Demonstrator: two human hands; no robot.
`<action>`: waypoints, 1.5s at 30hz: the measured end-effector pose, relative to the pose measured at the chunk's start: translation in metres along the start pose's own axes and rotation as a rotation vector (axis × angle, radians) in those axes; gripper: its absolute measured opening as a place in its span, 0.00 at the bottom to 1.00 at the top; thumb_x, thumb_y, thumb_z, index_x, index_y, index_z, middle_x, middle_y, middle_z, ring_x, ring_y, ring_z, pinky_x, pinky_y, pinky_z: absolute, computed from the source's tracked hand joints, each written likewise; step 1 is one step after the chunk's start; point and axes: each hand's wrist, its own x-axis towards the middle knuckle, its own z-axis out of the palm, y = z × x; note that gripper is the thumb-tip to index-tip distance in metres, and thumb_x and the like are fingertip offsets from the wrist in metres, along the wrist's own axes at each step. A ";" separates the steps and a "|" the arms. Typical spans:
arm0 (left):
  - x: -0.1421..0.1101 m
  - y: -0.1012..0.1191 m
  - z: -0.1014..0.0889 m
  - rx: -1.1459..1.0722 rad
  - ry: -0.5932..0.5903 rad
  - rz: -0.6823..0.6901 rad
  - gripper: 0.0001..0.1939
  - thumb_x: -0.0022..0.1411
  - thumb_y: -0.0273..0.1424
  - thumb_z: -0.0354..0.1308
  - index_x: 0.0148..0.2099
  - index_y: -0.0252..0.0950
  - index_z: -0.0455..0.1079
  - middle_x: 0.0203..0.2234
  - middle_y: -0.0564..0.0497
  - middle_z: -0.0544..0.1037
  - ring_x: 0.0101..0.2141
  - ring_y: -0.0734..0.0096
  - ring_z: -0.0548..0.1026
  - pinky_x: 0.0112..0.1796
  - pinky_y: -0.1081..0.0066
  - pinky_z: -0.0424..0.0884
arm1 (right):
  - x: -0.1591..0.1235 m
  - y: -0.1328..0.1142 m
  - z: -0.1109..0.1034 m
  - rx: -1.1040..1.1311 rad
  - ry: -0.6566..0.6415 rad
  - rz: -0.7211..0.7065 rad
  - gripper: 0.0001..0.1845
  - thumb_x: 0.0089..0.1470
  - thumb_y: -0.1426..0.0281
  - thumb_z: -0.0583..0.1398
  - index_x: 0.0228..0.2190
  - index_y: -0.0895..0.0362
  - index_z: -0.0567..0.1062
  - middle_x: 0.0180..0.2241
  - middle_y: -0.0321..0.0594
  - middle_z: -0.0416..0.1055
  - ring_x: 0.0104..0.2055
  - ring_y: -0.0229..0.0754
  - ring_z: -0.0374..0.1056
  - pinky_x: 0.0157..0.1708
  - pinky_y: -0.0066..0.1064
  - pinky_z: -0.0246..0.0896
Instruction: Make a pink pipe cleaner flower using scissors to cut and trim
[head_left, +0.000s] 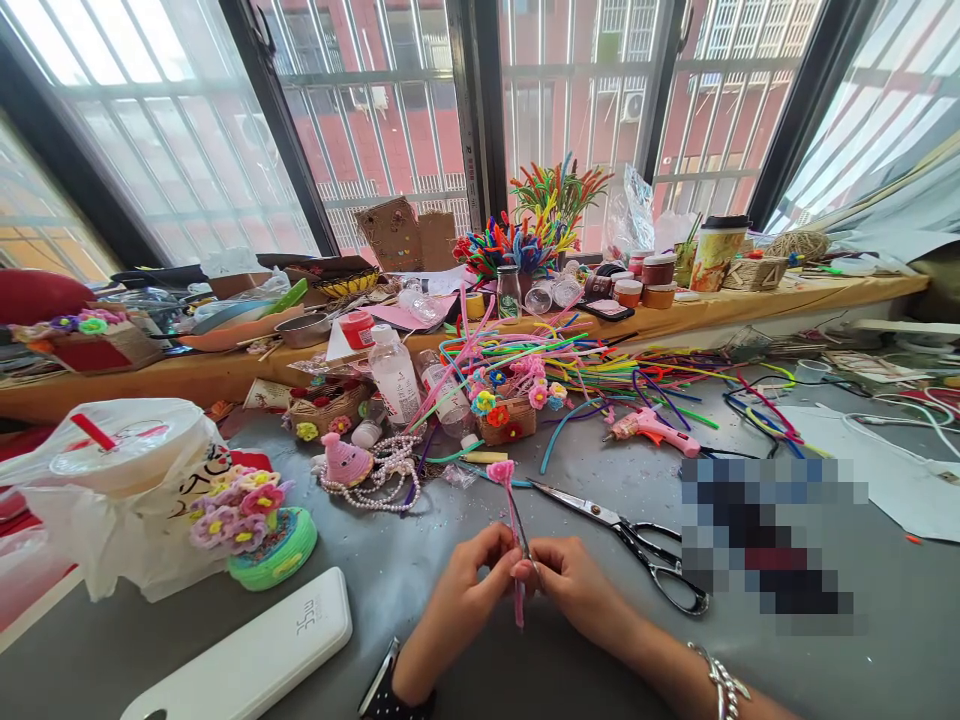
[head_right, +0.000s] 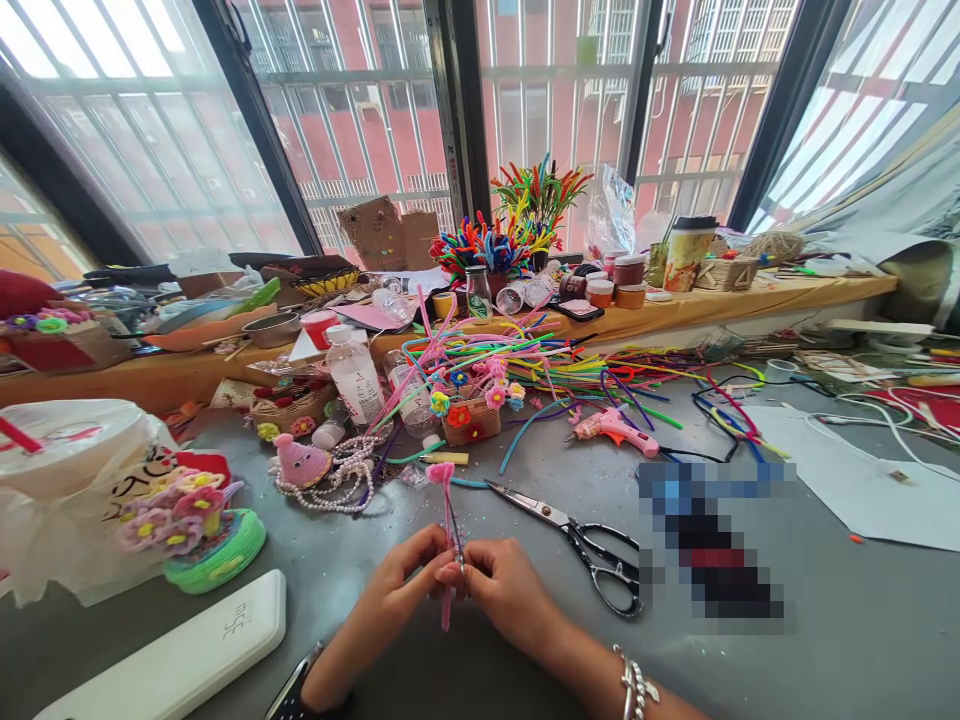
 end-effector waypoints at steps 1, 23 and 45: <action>0.000 0.000 0.000 -0.003 0.002 0.001 0.12 0.57 0.36 0.47 0.25 0.35 0.59 0.19 0.56 0.63 0.22 0.75 0.62 0.25 0.76 0.59 | 0.000 0.000 0.000 -0.014 0.006 0.001 0.28 0.44 0.47 0.51 0.14 0.60 0.66 0.15 0.32 0.58 0.19 0.32 0.52 0.19 0.24 0.45; 0.002 -0.002 0.000 -0.023 -0.013 -0.008 0.13 0.56 0.38 0.47 0.25 0.35 0.58 0.18 0.56 0.62 0.21 0.76 0.61 0.24 0.76 0.59 | -0.001 -0.005 -0.001 -0.050 0.044 0.019 0.28 0.45 0.49 0.52 0.11 0.59 0.62 0.13 0.31 0.56 0.18 0.31 0.50 0.18 0.24 0.43; -0.001 0.001 0.000 -0.012 -0.031 -0.013 0.13 0.57 0.38 0.47 0.26 0.34 0.61 0.19 0.55 0.67 0.22 0.75 0.64 0.25 0.76 0.59 | 0.000 -0.005 -0.002 0.051 0.009 0.032 0.28 0.44 0.47 0.50 0.13 0.60 0.65 0.15 0.33 0.59 0.19 0.33 0.54 0.20 0.24 0.48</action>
